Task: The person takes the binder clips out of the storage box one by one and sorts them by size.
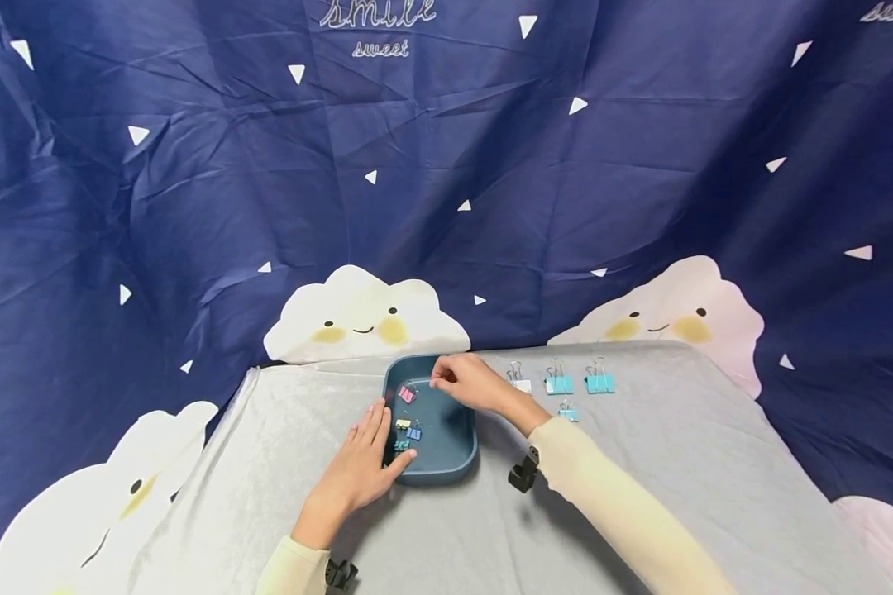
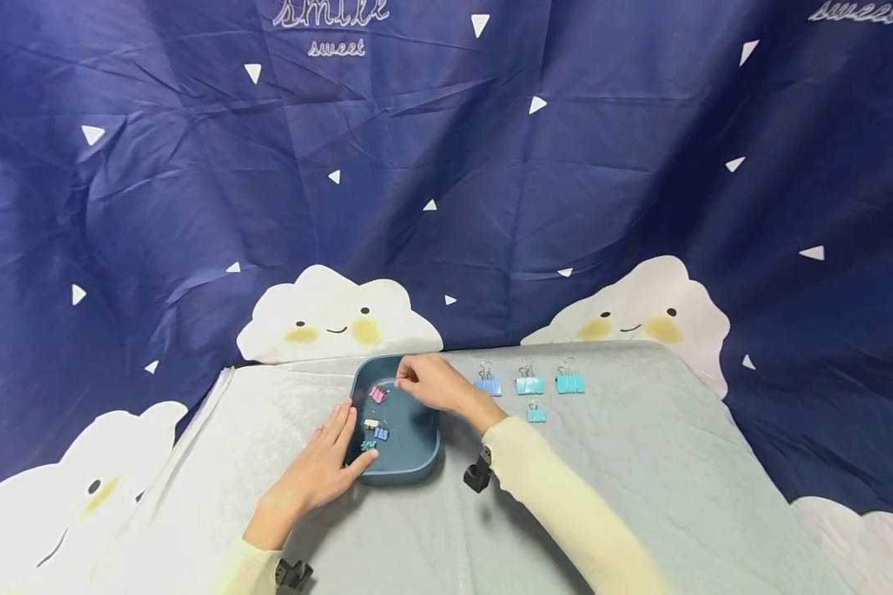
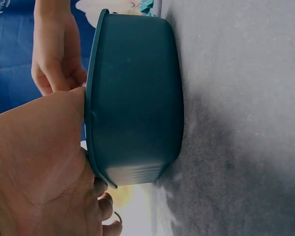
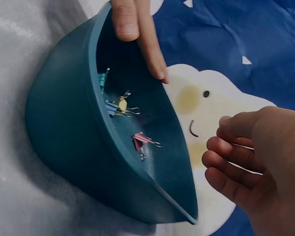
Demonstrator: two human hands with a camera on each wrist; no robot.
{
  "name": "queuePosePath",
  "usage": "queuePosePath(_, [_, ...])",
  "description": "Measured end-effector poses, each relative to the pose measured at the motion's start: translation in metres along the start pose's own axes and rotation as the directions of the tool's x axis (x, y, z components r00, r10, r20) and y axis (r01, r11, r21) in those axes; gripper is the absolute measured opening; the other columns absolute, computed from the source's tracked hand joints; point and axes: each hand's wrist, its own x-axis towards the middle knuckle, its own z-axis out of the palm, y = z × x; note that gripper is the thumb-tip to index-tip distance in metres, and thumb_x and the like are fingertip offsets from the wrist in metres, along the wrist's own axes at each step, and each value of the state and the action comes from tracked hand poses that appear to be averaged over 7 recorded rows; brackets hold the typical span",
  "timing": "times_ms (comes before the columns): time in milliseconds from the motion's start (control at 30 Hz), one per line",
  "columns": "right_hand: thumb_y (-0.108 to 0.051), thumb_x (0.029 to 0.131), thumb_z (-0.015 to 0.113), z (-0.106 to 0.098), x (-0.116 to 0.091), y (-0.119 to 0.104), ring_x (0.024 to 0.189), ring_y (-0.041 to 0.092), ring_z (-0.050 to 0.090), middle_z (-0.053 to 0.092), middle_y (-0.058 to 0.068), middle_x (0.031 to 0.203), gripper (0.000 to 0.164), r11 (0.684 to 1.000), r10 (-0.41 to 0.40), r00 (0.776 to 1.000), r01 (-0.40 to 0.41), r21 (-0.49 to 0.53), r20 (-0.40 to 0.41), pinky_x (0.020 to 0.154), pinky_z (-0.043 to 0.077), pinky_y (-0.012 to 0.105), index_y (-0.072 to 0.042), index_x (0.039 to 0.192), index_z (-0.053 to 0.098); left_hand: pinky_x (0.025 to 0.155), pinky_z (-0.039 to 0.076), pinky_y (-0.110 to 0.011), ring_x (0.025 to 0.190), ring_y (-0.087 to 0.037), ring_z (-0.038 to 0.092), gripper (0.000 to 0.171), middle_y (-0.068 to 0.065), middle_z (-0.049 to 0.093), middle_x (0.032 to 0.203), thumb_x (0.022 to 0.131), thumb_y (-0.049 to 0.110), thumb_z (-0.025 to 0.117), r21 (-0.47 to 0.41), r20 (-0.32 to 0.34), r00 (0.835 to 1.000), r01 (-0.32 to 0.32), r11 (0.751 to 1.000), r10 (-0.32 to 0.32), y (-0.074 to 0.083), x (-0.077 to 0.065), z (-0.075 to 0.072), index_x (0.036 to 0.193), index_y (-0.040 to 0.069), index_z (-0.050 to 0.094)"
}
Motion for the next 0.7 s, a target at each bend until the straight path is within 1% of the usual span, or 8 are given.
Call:
queuePosePath(233, [-0.019, 0.103, 0.072, 0.021, 0.017, -0.006, 0.080, 0.008, 0.062, 0.073, -0.003, 0.090, 0.007, 0.997, -0.004, 0.998, 0.009, -0.079, 0.067, 0.076, 0.055, 0.028, -0.014, 0.099, 0.074, 0.132, 0.025, -0.062, 0.166, -0.038, 0.017, 0.092, -0.019, 0.016, 0.179, 0.107, 0.059, 0.052, 0.010, 0.013, 1.000, 0.009, 1.000, -0.009, 0.000, 0.001, -0.001, 0.167, -0.005, 0.024])
queuePosePath(400, [-0.015, 0.103, 0.070, 0.033, 0.026, -0.005, 0.088, 0.014, 0.067, 0.075, 0.002, 0.098, 0.006, 0.996, 0.004, 0.996, 0.003, -0.088, 0.087, 0.082, 0.058, 0.035, -0.011, 0.104, 0.075, 0.131, 0.025, -0.063, 0.166, -0.039, 0.018, 0.091, -0.020, 0.016, 0.178, 0.107, 0.058, 0.054, 0.009, 0.005, 1.000, 0.003, 1.000, -0.003, -0.001, 0.001, 0.001, 0.167, -0.005, 0.024])
queuePosePath(567, [-0.013, 0.104, 0.067, 0.042, 0.036, 0.000, 0.103, 0.021, 0.071, 0.076, 0.008, 0.112, 0.015, 0.995, 0.061, 0.993, -0.052, -0.087, 0.103, 0.094, 0.060, 0.041, -0.007, 0.116, 0.074, 0.132, 0.025, -0.062, 0.166, -0.039, 0.018, 0.093, -0.019, 0.016, 0.178, 0.107, 0.060, 0.052, 0.014, 0.008, 1.000, 0.003, 1.000, -0.004, 0.000, 0.001, 0.000, 0.167, -0.005, 0.025])
queuePosePath(700, [-0.013, 0.106, 0.065, 0.048, 0.042, 0.003, 0.123, 0.027, 0.069, 0.072, 0.012, 0.131, 0.027, 0.990, 0.103, 0.985, -0.087, -0.114, 0.137, 0.107, 0.056, 0.045, -0.006, 0.131, 0.070, 0.132, 0.025, -0.061, 0.166, -0.038, 0.017, 0.093, -0.018, 0.016, 0.179, 0.107, 0.062, 0.051, 0.020, 0.014, 1.000, 0.009, 1.000, -0.009, 0.000, 0.001, -0.002, 0.167, -0.004, 0.025])
